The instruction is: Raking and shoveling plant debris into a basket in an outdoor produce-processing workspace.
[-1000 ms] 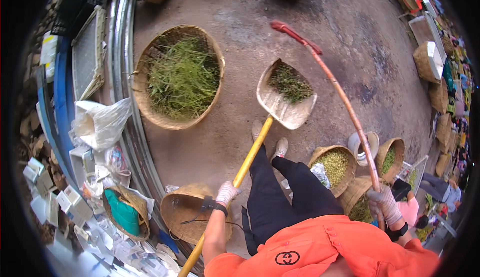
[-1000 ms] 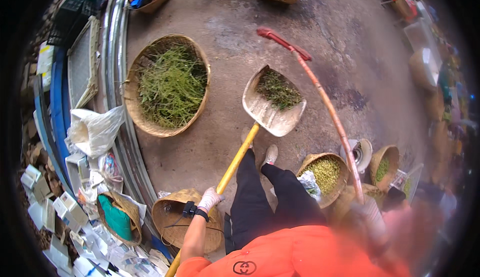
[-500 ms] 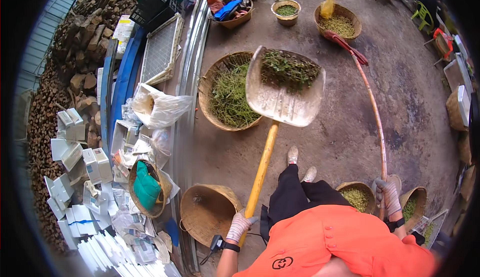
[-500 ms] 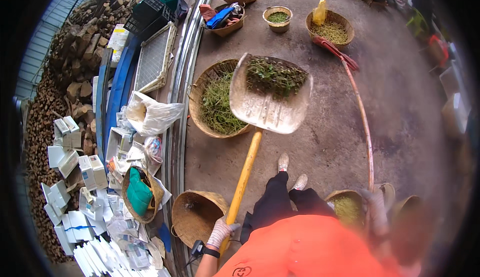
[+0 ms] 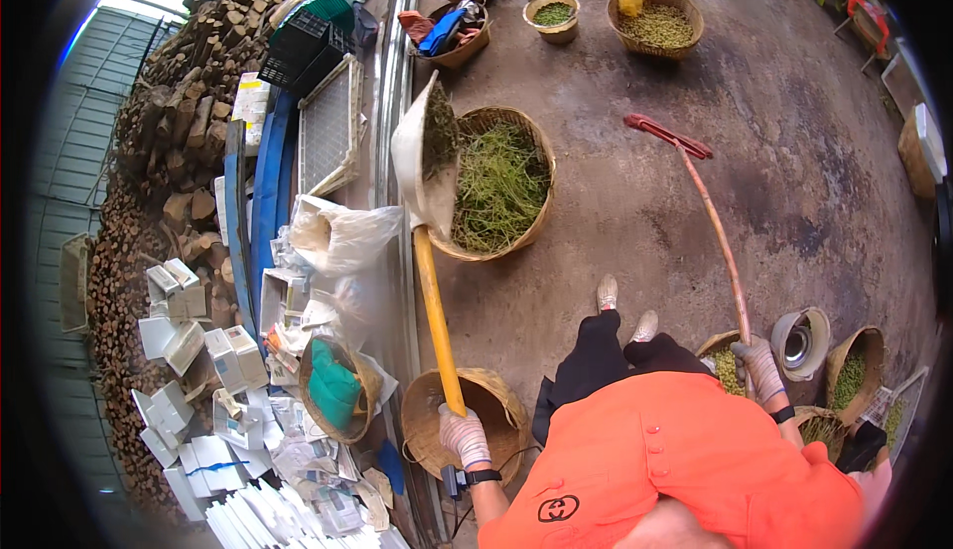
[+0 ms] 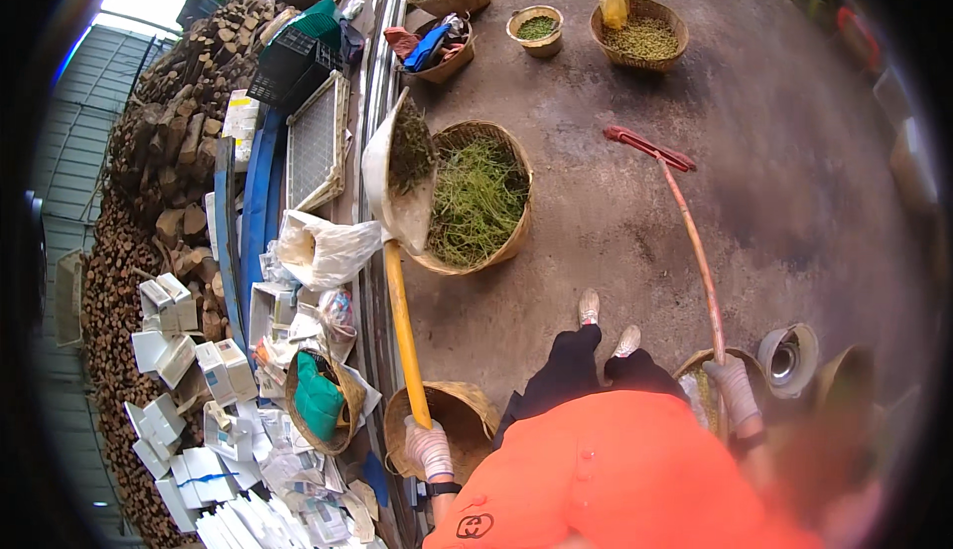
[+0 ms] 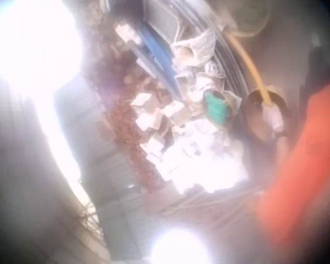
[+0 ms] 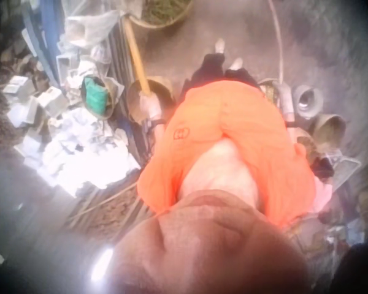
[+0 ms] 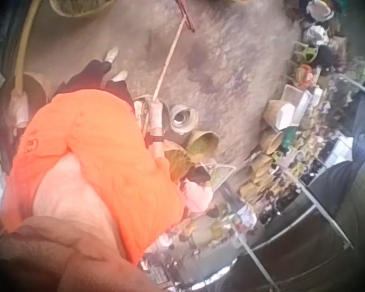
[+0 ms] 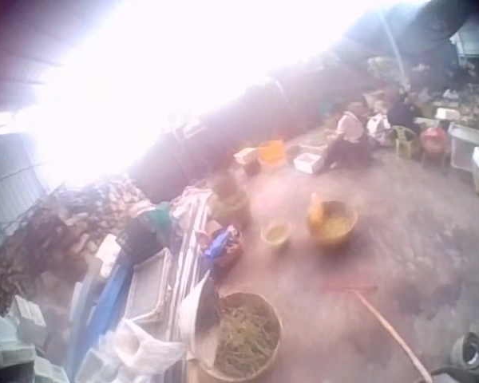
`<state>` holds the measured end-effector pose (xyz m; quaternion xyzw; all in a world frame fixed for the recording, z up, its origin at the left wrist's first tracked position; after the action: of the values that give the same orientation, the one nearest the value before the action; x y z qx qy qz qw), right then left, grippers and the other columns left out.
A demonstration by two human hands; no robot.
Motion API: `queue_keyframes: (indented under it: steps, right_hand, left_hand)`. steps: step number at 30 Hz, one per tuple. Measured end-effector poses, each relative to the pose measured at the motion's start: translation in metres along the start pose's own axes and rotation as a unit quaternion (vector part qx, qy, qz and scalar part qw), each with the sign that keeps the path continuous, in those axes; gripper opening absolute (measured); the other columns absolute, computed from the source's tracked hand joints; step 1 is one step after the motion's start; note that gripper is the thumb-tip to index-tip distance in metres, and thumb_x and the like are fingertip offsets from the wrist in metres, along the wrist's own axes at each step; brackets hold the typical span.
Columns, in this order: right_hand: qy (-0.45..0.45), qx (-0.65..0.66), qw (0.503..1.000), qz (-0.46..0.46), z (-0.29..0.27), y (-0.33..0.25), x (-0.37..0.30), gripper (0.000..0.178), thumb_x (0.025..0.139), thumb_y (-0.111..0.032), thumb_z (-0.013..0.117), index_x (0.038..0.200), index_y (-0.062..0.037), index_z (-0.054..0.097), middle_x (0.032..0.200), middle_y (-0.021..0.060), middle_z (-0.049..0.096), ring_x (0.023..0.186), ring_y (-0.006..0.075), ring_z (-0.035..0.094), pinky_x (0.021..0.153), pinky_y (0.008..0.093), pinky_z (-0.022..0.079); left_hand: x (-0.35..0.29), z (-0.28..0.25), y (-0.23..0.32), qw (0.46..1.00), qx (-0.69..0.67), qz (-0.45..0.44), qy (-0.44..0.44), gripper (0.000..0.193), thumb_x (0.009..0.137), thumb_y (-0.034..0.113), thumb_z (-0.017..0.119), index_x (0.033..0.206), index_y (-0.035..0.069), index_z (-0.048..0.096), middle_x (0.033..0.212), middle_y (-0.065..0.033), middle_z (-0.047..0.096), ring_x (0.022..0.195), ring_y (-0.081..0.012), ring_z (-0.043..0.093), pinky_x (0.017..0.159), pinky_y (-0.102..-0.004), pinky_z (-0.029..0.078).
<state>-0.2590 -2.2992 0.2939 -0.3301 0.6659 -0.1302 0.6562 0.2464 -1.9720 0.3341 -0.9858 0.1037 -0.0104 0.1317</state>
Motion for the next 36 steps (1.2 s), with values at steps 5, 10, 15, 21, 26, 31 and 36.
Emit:
queue_keyframes:
  steps: [5, 10, 15, 21, 26, 31, 36]
  right_hand:
    - [-0.005, 0.029, 0.999, 0.034, 0.011, -0.007, -0.014, 0.015, 0.08, -0.014, 0.059, 0.078, -0.0113, 0.045, 0.053, -0.0012, 0.045, 0.034, 0.0103, 0.039, 0.03, 0.0256, 0.032]
    - [0.014, 0.086, 0.994, 0.059, 0.012, 0.0, -0.021, 0.017, 0.079, -0.017, 0.061, 0.074, -0.0106, 0.046, 0.052, -0.0014, 0.045, 0.036, 0.0098, 0.04, 0.032, 0.0253, 0.032]
    - [0.019, 0.077, 0.995, 0.054, -0.001, -0.004, -0.017, 0.017, 0.079, -0.016, 0.062, 0.074, -0.0098, 0.047, 0.052, -0.0011, 0.044, 0.036, 0.0106, 0.04, 0.031, 0.0261, 0.031]
    - [0.002, -0.073, 0.997, -0.004, -0.01, -0.029, 0.079, 0.022, 0.08, -0.019, 0.063, 0.071, -0.008, 0.047, 0.053, 0.0009, 0.046, 0.036, 0.0123, 0.044, 0.031, 0.0277, 0.034]
    - [0.032, -0.287, 0.952, -0.099, 0.027, -0.079, 0.17, 0.049, 0.081, -0.046, 0.059, 0.073, 0.0033, 0.06, 0.06, 0.014, 0.057, 0.054, 0.0267, 0.059, 0.055, 0.0415, 0.047]
    - [0.007, -0.302, 0.949, -0.096, 0.101, -0.111, 0.246, 0.048, 0.087, -0.044, 0.053, 0.082, 0.0028, 0.062, 0.065, 0.0162, 0.06, 0.06, 0.0303, 0.061, 0.059, 0.0437, 0.048]
    - [-0.042, -0.366, 0.93, 0.0, 0.104, -0.105, 0.226, 0.044, 0.089, -0.04, 0.049, 0.094, 0.0015, 0.064, 0.084, 0.0187, 0.066, 0.077, 0.0343, 0.065, 0.071, 0.0432, 0.05]
  left_hand:
    - [0.003, 0.008, 0.061, 0.986, -0.148, -0.002, -0.079, 0.024, 0.07, 0.013, 0.064, 0.09, 0.01, 0.052, 0.074, -0.0147, 0.063, 0.074, -0.0362, 0.062, 0.067, -0.0408, 0.049]
    - [0.002, 0.018, 0.085, 0.982, -0.176, -0.015, -0.062, 0.026, 0.068, 0.011, 0.064, 0.091, 0.008, 0.051, 0.074, -0.0126, 0.063, 0.074, -0.0339, 0.063, 0.066, -0.0399, 0.049]
    - [0.01, -0.006, 0.091, 0.974, -0.22, -0.003, -0.047, 0.028, 0.068, 0.01, 0.065, 0.092, 0.005, 0.052, 0.078, -0.0181, 0.063, 0.075, -0.037, 0.062, 0.068, -0.0403, 0.048]
    - [0.019, -0.002, 0.07, 0.908, -0.406, -0.014, -0.098, 0.041, 0.063, 0.006, 0.074, 0.096, 0.002, 0.051, 0.072, -0.0103, 0.06, 0.063, -0.0257, 0.061, 0.059, -0.0358, 0.048]
    - [-0.026, -0.046, 0.089, 0.829, -0.504, -0.066, -0.236, 0.037, 0.065, 0.002, 0.072, 0.094, 0.004, 0.049, 0.067, -0.0069, 0.055, 0.05, -0.0163, 0.055, 0.047, -0.03, 0.046]
    - [-0.07, -0.054, 0.089, 0.802, -0.524, -0.069, -0.277, 0.034, 0.065, 0.001, 0.068, 0.093, 0.002, 0.048, 0.065, -0.0065, 0.052, 0.043, -0.0149, 0.048, 0.042, -0.03, 0.043]
    - [-0.098, -0.067, 0.084, 0.782, -0.531, -0.079, -0.317, 0.037, 0.063, -0.002, 0.067, 0.096, 0.002, 0.049, 0.067, -0.0074, 0.051, 0.043, -0.0162, 0.047, 0.041, -0.0291, 0.041]
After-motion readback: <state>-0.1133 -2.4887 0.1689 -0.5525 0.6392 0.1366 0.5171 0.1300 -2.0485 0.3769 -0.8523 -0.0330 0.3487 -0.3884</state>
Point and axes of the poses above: each hand's wrist, its own x-axis towards the middle knuckle, its own z-axis out of the palm, y = z × x, the point moved 5 cm from there along x, towards the middle knuckle
